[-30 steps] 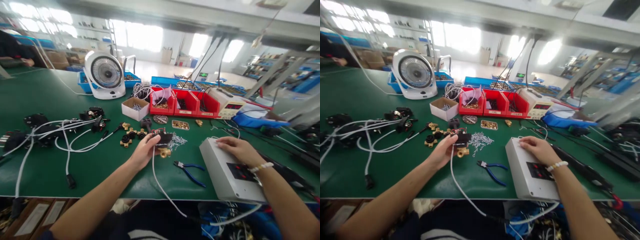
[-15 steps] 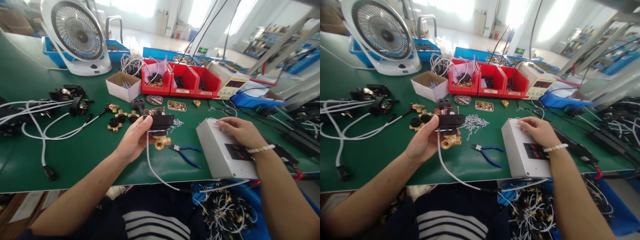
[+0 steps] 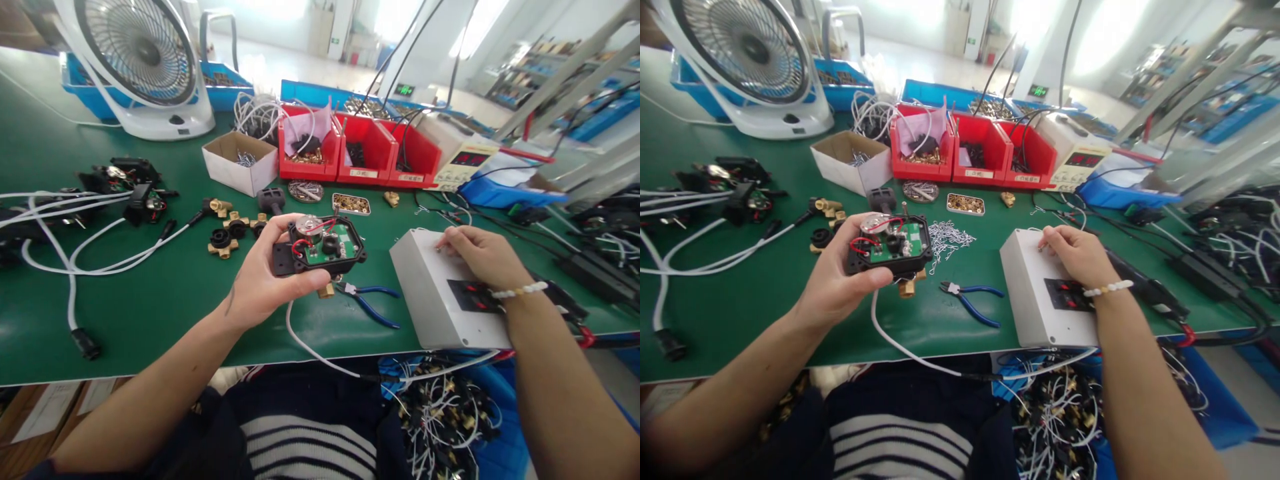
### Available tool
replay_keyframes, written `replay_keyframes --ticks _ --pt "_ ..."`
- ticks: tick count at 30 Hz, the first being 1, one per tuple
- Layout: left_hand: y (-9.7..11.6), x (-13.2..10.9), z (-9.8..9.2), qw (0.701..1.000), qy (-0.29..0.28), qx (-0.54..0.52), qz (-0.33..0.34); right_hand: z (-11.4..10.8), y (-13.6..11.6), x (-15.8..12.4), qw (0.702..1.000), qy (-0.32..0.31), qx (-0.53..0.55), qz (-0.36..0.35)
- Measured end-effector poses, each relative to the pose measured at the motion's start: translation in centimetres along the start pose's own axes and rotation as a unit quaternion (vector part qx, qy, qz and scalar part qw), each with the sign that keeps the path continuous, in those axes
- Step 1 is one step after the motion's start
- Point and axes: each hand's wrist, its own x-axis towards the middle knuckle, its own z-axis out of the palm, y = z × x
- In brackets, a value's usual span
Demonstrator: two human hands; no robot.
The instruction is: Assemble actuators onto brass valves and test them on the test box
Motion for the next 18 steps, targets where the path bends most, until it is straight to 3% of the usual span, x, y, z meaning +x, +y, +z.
replay_keyframes --ticks 9,15,18 --pt "0.5 -0.2 0.1 0.999 -0.031 0.031 0.023 0.1 0.1 0.1 1.000 0.000 -0.002 -0.006" --pt "-0.2 0.8 -0.2 0.985 -0.027 -0.104 -0.136 0.0 -0.1 -0.2 1.000 0.000 -0.016 -0.004" --pt "-0.4 1.1 -0.3 0.982 -0.017 -0.125 -0.139 0.0 -0.1 -0.2 1.000 -0.007 -0.023 -0.017"
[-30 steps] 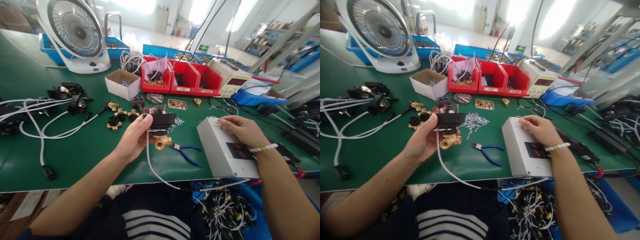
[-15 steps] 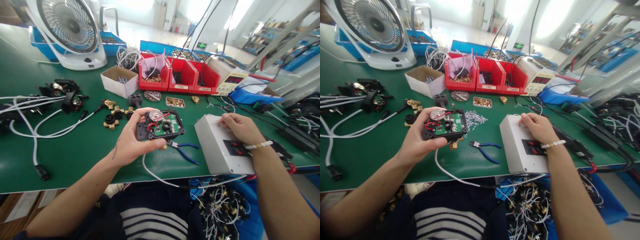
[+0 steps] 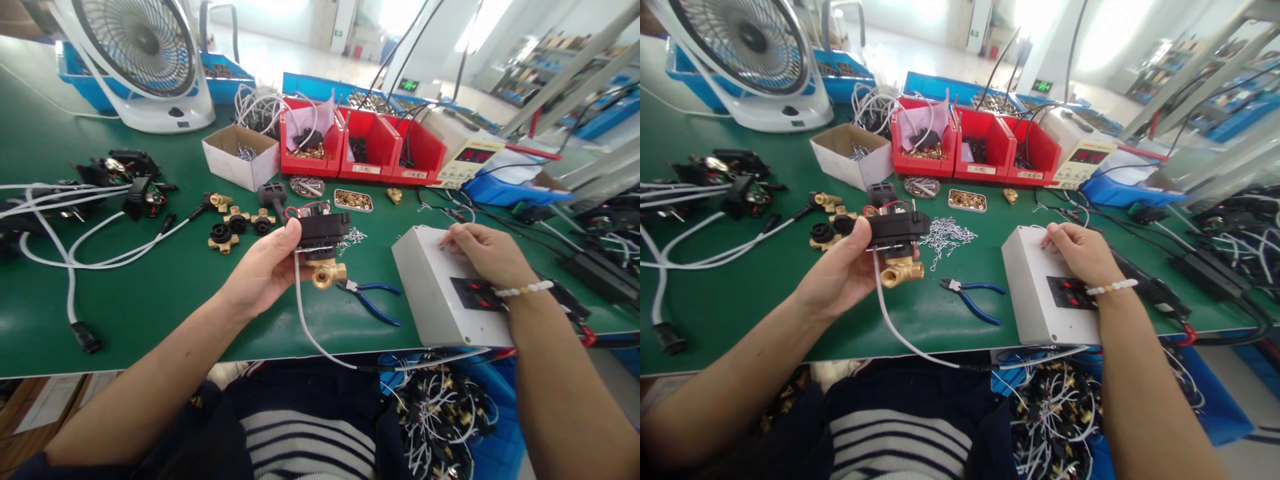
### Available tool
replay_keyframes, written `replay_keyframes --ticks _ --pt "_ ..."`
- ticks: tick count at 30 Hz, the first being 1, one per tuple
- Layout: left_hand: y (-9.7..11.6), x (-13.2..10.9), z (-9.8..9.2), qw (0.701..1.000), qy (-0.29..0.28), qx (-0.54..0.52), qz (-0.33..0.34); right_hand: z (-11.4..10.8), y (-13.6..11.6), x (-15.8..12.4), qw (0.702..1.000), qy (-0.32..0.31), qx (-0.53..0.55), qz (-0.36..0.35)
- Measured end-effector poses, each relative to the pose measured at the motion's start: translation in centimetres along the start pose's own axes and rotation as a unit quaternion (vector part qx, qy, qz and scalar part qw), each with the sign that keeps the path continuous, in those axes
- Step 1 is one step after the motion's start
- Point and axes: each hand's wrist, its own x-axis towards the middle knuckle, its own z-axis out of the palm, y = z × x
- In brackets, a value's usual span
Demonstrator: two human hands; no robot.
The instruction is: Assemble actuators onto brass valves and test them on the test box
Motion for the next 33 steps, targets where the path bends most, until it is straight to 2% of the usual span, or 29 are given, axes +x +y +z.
replay_keyframes --ticks 7,10,14,26,33 --pt "-0.3 0.1 -0.3 0.999 -0.029 -0.019 0.004 0.5 1.7 1.1 1.000 0.023 -0.014 0.007" --pt "-0.3 0.0 -0.2 0.999 -0.036 -0.026 0.012 0.2 1.8 1.4 0.999 0.030 -0.010 0.001" --pt "-0.4 0.0 -0.2 0.998 -0.029 -0.058 -0.005 -0.3 1.3 1.9 0.999 0.018 -0.033 0.014" --pt "-0.4 0.9 -0.5 0.998 -0.002 -0.064 0.005 -0.2 1.2 2.0 0.999 0.011 -0.025 0.047" --pt "-0.5 0.6 -0.6 0.999 -0.003 -0.033 0.006 0.0 1.3 1.5 1.000 0.023 -0.012 0.010"
